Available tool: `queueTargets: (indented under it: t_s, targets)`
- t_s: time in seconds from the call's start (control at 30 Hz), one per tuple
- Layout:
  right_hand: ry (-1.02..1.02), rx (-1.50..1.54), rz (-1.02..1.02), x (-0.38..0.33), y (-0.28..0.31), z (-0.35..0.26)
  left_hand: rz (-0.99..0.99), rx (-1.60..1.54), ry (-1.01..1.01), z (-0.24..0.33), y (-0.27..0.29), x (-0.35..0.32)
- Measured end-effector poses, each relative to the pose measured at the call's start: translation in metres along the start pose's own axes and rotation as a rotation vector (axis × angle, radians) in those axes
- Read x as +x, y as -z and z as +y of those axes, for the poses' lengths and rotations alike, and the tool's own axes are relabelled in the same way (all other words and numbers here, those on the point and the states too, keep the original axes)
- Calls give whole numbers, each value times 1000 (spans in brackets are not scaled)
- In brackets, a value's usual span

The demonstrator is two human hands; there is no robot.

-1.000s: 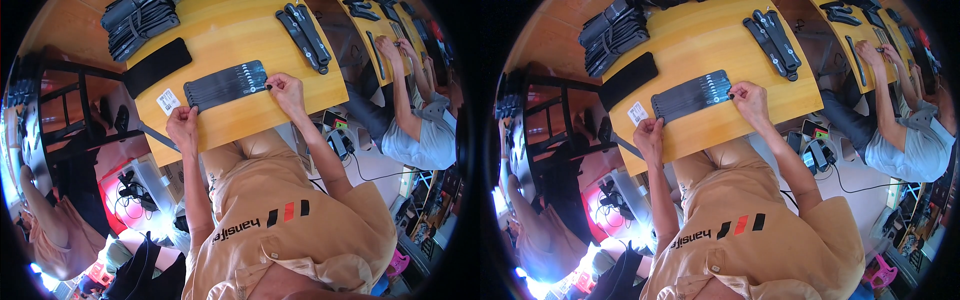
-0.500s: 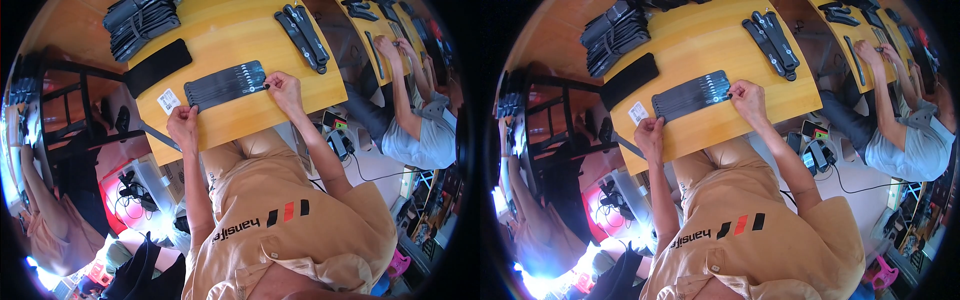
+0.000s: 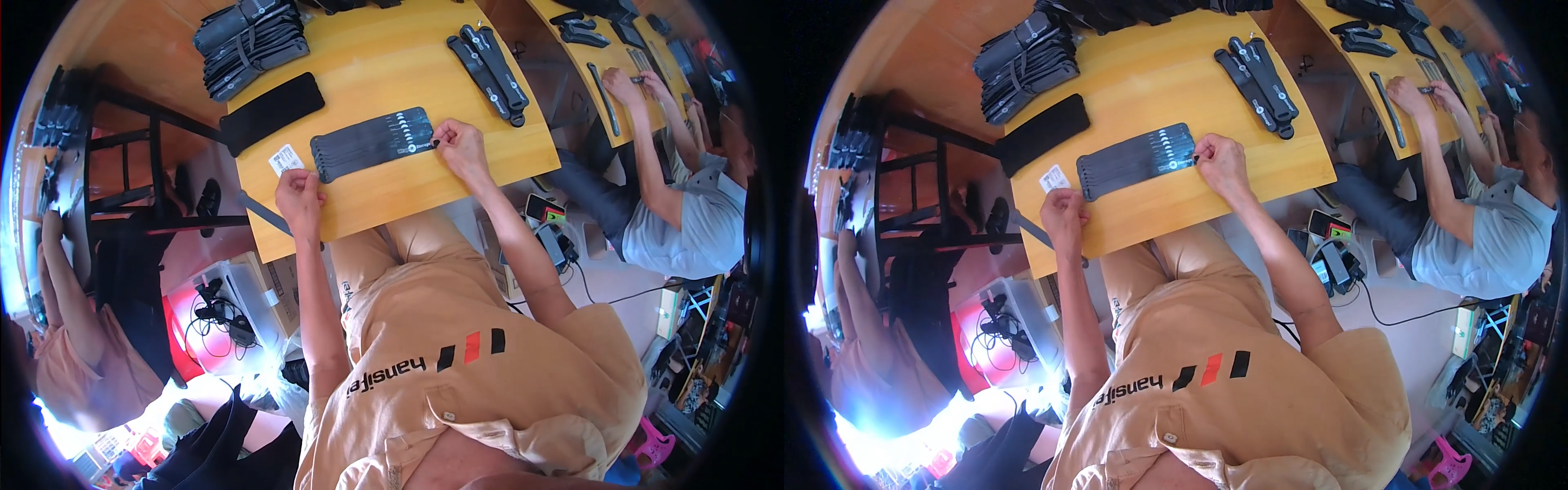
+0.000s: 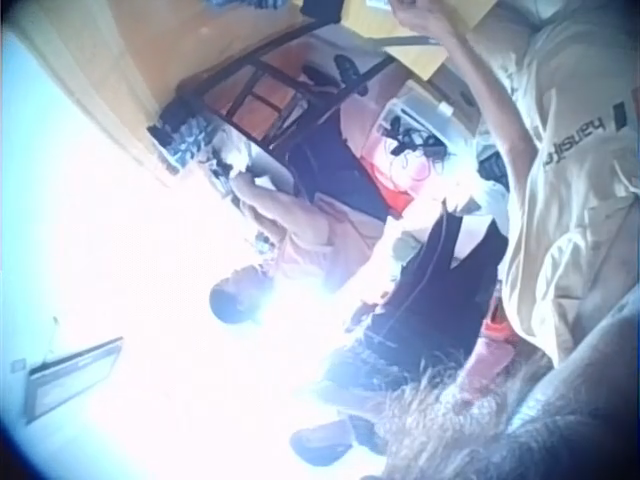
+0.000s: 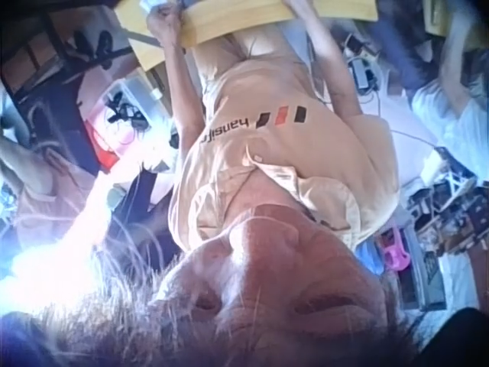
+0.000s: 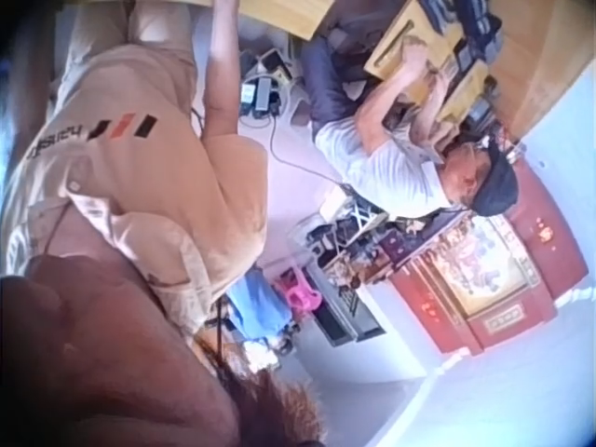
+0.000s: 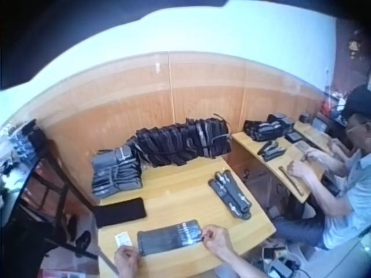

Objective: The person is assembling plastic buckles and adjustment components onto black fabric straps at a workstation.

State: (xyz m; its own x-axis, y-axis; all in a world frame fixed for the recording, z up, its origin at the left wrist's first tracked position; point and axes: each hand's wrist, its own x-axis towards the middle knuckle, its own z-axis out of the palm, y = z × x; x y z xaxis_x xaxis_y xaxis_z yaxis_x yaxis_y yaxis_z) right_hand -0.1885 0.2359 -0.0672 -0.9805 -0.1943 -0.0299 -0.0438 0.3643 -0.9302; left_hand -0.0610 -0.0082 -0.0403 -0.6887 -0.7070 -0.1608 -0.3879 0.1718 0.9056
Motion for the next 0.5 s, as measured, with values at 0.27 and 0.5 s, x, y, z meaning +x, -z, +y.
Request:
queueTargets:
  t_s: [0.27,0.5]
  targets:
    - [315,-36,-8,-49,-8,-34,289,-337,-70,-17,77,-59]
    - [942,-345,-335,-115,-89,-67,418,-478,116,-66,100,-110]
